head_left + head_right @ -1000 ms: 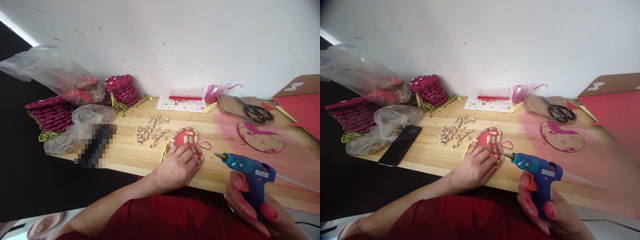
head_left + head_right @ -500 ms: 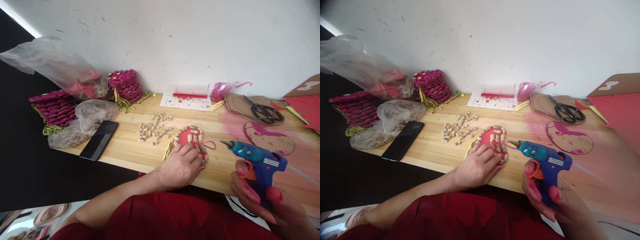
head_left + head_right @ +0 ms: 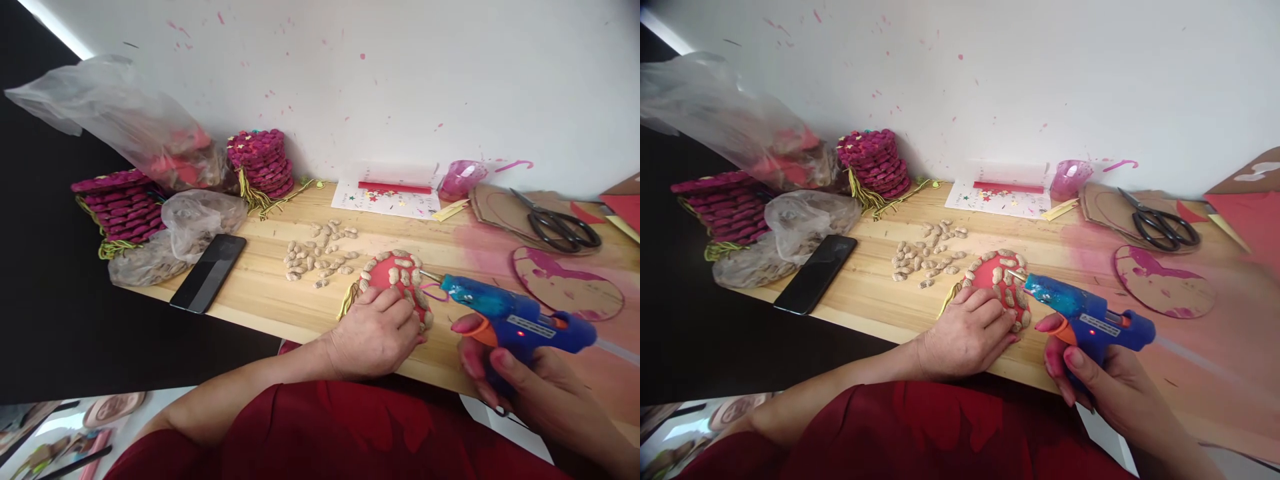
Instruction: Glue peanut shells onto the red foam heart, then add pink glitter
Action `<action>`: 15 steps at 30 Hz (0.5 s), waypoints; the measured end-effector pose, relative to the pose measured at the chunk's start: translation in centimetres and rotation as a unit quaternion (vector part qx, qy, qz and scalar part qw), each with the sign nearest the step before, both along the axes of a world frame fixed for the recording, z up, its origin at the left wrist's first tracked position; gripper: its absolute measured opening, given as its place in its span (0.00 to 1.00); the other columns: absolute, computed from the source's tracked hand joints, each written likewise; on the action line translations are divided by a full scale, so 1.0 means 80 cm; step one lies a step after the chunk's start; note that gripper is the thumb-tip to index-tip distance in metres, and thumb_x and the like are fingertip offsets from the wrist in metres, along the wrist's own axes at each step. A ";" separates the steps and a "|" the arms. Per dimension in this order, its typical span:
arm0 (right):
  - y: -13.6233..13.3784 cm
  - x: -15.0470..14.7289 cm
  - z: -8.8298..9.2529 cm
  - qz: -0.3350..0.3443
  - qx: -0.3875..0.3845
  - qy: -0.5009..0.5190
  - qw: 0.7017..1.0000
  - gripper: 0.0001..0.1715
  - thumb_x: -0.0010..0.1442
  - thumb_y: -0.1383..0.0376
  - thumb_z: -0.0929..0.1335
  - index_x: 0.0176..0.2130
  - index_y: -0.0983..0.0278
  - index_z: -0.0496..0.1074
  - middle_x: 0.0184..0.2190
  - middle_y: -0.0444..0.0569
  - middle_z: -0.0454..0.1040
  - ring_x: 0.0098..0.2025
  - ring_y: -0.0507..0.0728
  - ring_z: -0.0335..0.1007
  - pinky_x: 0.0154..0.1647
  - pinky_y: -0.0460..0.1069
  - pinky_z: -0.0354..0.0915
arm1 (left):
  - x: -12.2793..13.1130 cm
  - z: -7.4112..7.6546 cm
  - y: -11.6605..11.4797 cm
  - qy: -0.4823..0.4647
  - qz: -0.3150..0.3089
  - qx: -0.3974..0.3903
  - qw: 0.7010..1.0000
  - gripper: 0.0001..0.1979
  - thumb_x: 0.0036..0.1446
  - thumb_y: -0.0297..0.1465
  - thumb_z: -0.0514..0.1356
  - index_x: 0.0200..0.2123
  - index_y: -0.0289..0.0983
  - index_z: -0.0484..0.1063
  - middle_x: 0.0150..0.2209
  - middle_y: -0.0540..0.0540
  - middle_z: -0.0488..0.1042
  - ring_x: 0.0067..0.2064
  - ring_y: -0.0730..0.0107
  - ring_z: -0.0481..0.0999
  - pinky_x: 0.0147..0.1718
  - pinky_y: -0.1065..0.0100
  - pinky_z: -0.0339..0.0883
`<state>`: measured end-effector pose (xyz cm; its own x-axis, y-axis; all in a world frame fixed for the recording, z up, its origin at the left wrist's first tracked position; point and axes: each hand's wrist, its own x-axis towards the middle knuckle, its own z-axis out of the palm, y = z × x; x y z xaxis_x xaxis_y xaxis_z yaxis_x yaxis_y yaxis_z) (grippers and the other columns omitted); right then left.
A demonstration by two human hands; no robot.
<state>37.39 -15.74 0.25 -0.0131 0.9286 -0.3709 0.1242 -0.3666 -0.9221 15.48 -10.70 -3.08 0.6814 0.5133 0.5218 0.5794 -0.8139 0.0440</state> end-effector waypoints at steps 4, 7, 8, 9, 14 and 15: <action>-0.005 0.012 -0.007 -0.002 -0.020 -0.032 0.999 0.24 0.53 0.39 0.72 0.26 0.56 0.74 0.16 0.50 0.68 0.20 0.57 0.59 0.19 0.51 0.57 | 0.000 0.000 0.000 -0.002 0.000 -0.007 1.000 0.16 0.72 0.37 0.52 0.41 0.34 0.75 0.38 0.43 0.75 0.45 0.59 0.72 0.44 0.58 0.62; -0.003 0.022 -0.013 0.028 -0.020 -0.049 0.998 0.24 0.53 0.38 0.71 0.31 0.55 0.75 0.18 0.52 0.72 0.20 0.59 0.61 0.19 0.53 0.59 | -0.001 -0.001 0.001 -0.004 -0.004 -0.008 1.000 0.15 0.71 0.37 0.52 0.42 0.34 0.75 0.39 0.43 0.75 0.46 0.59 0.72 0.44 0.58 0.61; -0.002 0.023 -0.015 0.028 -0.015 -0.048 0.998 0.24 0.52 0.38 0.71 0.32 0.54 0.75 0.19 0.52 0.72 0.20 0.60 0.62 0.19 0.53 0.59 | -0.001 -0.001 0.001 -0.005 -0.004 -0.007 1.000 0.15 0.71 0.37 0.53 0.42 0.34 0.75 0.39 0.44 0.75 0.46 0.59 0.72 0.44 0.58 0.61; -0.002 0.023 -0.015 0.019 -0.010 -0.046 0.999 0.24 0.52 0.39 0.71 0.34 0.54 0.75 0.19 0.51 0.72 0.19 0.59 0.61 0.18 0.53 0.59 | -0.001 -0.001 0.001 -0.006 -0.004 -0.006 1.000 0.15 0.71 0.37 0.53 0.42 0.34 0.76 0.39 0.44 0.75 0.46 0.59 0.72 0.44 0.58 0.61; 0.003 0.029 -0.022 -0.017 -0.025 -0.051 0.998 0.26 0.52 0.39 0.72 0.28 0.57 0.75 0.18 0.50 0.71 0.20 0.56 0.62 0.18 0.50 0.61 | -0.001 -0.002 0.002 -0.004 -0.001 0.002 1.000 0.15 0.71 0.37 0.53 0.42 0.35 0.76 0.38 0.44 0.74 0.45 0.59 0.72 0.44 0.58 0.60; 0.005 0.034 -0.026 0.001 -0.042 -0.049 0.998 0.27 0.49 0.38 0.74 0.26 0.58 0.75 0.19 0.52 0.73 0.20 0.58 0.64 0.19 0.51 0.63 | -0.001 -0.002 0.002 -0.002 -0.003 0.003 1.000 0.15 0.71 0.37 0.53 0.43 0.35 0.76 0.38 0.44 0.74 0.46 0.59 0.72 0.45 0.58 0.60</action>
